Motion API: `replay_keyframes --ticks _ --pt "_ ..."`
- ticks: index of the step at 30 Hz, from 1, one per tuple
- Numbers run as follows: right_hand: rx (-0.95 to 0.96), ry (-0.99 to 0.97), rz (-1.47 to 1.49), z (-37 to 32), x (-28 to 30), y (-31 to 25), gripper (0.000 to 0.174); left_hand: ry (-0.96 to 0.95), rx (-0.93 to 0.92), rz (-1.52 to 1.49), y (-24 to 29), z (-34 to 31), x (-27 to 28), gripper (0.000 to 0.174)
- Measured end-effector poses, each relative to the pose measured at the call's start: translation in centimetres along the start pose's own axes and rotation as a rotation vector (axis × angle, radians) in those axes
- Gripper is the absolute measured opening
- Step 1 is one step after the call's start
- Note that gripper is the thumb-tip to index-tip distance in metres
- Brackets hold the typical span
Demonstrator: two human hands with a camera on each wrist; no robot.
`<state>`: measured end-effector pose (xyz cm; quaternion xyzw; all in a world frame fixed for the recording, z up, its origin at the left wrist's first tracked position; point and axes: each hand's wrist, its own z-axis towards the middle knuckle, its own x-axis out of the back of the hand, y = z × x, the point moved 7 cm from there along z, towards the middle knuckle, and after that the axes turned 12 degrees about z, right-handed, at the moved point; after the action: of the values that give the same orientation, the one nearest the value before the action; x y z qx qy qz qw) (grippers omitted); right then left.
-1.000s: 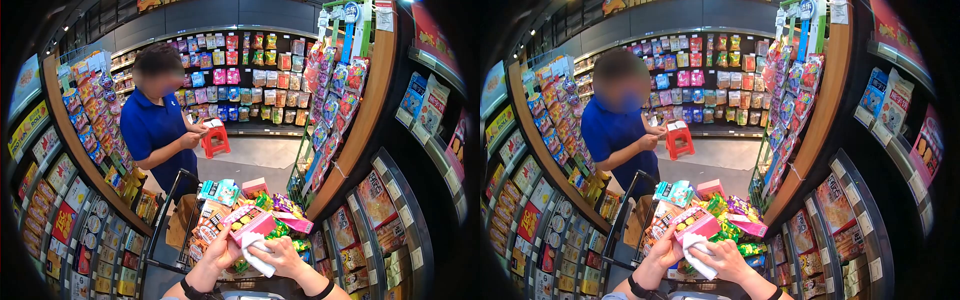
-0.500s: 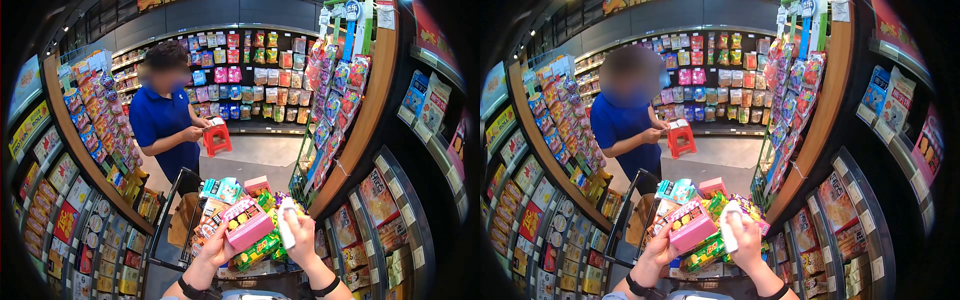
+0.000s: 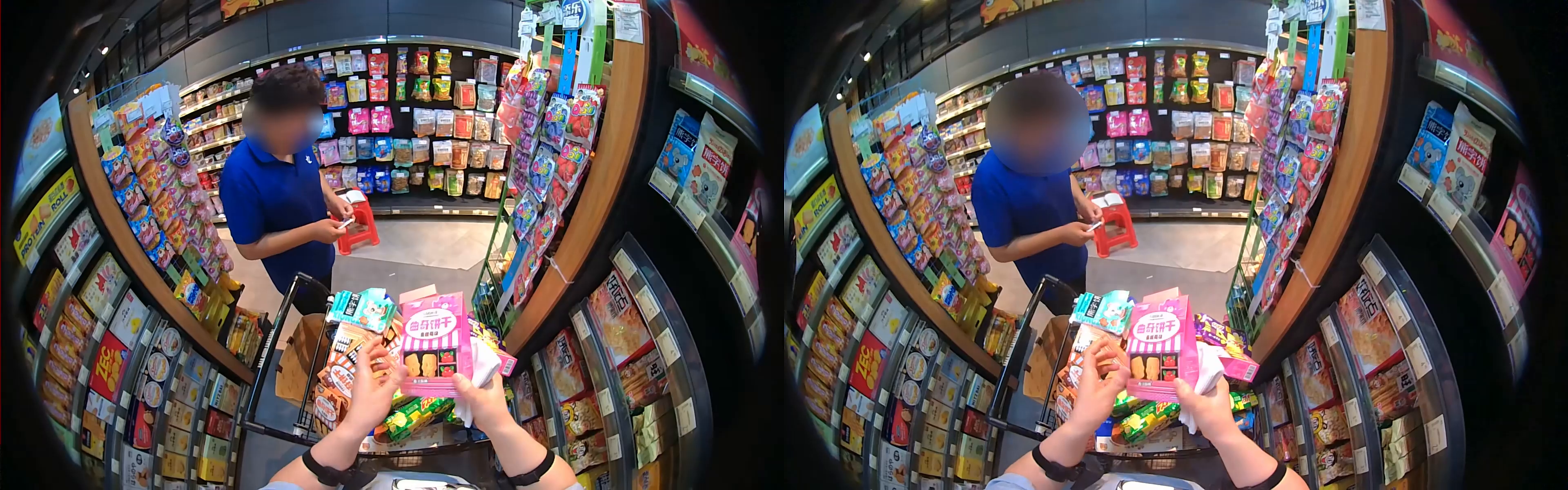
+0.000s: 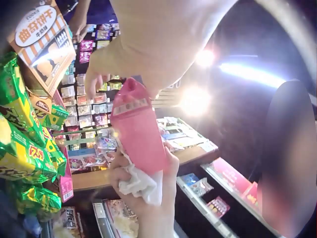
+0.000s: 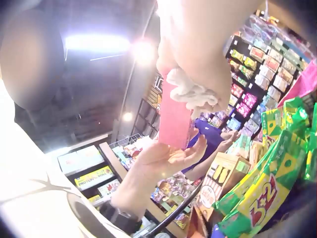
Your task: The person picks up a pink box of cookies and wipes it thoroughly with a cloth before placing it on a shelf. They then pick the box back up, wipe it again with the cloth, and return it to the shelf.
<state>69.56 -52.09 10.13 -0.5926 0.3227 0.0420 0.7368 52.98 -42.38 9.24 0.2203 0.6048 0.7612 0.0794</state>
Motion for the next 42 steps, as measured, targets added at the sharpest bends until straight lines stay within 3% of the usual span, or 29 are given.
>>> replay_keyframes --ticks 1,2,4,5,6,8,9,10,12,14,16,22,26,29,32,34,38,42 --pt "0.109 -0.043 -0.123 -0.1 -0.8 -1.1 0.056 -0.108 0.015 -0.044 0.1 -0.1 -0.9 0.082" --pt "0.109 -0.041 -0.122 -0.1 -1.2 -1.1 0.056 -0.109 0.016 -0.044 0.0 -0.1 -1.3 0.082" --pt "0.273 -0.1 -0.4 -0.6 -2.6 -1.8 0.061 -0.25 -0.249 -0.017 1.7 -0.6 -3.0 0.091" --pt "0.209 -0.123 -0.493 -1.2 -2.5 -1.1 0.062 -0.367 -0.119 -0.177 1.2 -0.9 -3.7 0.097" --pt "0.318 -0.201 -0.462 -1.5 -3.3 -1.2 0.058 -0.367 -0.118 -0.176 0.9 -1.1 -3.7 0.097" --pt "0.493 -0.316 -0.803 -2.5 -5.0 -2.2 0.058 -0.455 0.125 -0.617 -1.3 -1.6 -4.2 0.09" --pt "0.56 -0.367 -0.837 -3.1 -5.3 -2.0 0.06 -0.52 0.185 -0.694 -1.7 -1.9 -4.4 0.081" --pt "0.627 -0.418 -0.871 -3.8 -5.6 -1.8 0.063 -0.47 0.251 -0.851 -1.7 -2.0 -4.2 0.07" --pt "0.703 -0.556 -0.956 -4.7 -6.7 -1.3 0.061 -0.52 0.335 -1.055 -2.4 -1.8 -3.8 0.065" --pt "0.762 -0.605 -1.024 -4.7 -7.3 -2.0 0.062 -0.537 0.342 -1.084 -2.5 -1.8 -3.7 0.066" --pt "0.869 -0.529 -1.102 -4.2 -7.9 -3.5 0.064 -0.568 0.374 -1.029 -0.9 -2.2 -3.8 0.069" --pt "0.83 -0.229 -1.313 -1.0 -5.9 -6.3 0.065 -0.745 0.378 -1.173 -1.9 -3.2 -3.5 0.073" --pt "0.579 -0.015 -1.384 1.1 -1.7 -6.9 0.062 -0.667 0.394 -1.262 -3.1 -2.8 -2.2 0.073" --pt "0.667 0.074 -1.269 0.6 -0.8 -8.3 0.064 -0.651 0.396 -1.37 -2.1 -2.6 -2.2 0.073" --pt "0.774 -0.05 -1.161 -1.2 -4.1 -9.2 0.065 -0.667 0.415 -1.4 -1.7 -2.6 -2.8 0.073" --pt "0.811 -0.179 -1.254 -1.7 -6.2 -8.6 0.065 -0.71 0.4 -1.318 -1.6 -2.6 -3.4 0.073" --pt "0.685 -0.382 -1.358 -2.3 -7.6 -5.0 0.069 -0.696 0.468 -1.351 -0.8 -3.1 -4.3 0.066" --pt "0.734 -0.56 -1.33 -4.3 -9.2 -3.2 0.066 -0.611 0.4 -1.451 -1.0 -2.0 -4.6 0.061"
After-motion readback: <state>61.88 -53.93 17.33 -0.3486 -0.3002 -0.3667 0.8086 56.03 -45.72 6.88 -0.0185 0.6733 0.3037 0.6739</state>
